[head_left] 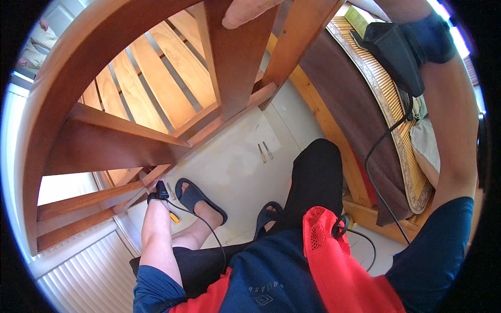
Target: Moving a wooden bed frame and slats in a bedroom.
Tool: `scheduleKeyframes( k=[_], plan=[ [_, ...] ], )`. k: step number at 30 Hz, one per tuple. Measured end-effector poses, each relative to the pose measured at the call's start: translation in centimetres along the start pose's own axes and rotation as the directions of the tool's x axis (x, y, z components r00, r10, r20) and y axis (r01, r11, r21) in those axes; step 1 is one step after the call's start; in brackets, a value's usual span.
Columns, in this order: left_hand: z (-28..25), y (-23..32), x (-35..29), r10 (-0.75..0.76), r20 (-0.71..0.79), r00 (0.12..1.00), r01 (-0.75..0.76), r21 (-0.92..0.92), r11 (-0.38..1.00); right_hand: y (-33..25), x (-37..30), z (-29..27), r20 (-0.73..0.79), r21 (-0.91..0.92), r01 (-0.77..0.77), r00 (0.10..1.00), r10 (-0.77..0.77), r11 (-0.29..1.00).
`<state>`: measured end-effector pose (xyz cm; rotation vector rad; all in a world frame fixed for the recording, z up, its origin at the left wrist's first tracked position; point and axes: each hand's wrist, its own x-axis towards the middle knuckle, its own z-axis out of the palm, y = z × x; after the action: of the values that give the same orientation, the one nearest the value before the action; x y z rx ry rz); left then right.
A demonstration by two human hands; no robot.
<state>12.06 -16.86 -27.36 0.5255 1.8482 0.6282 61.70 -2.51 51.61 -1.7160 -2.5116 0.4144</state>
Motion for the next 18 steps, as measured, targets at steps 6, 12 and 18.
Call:
scheduleKeyframes(
  k=[6, 12, 18],
  plan=[
    [-0.1, -0.4, 0.4, -0.008, 0.006, 1.000, 0.008, 0.029, 1.000, 1.8, 0.7, 0.0, -0.005, -0.084, 0.027, 1.000, -0.027, 0.996],
    [-1.1, -0.7, 0.4, -0.011, 0.002, 1.000, 0.011, 0.066, 0.998, 3.3, 1.1, -0.2, -0.026, -0.049, 0.435, 0.899, -0.436, 0.899],
    [2.1, -0.7, 1.4, -0.005, 0.045, 0.999, 0.000, 0.106, 0.994, 2.4, 2.3, -2.6, 0.219, 0.193, 0.170, 0.953, -0.211, 0.966]
  ],
)
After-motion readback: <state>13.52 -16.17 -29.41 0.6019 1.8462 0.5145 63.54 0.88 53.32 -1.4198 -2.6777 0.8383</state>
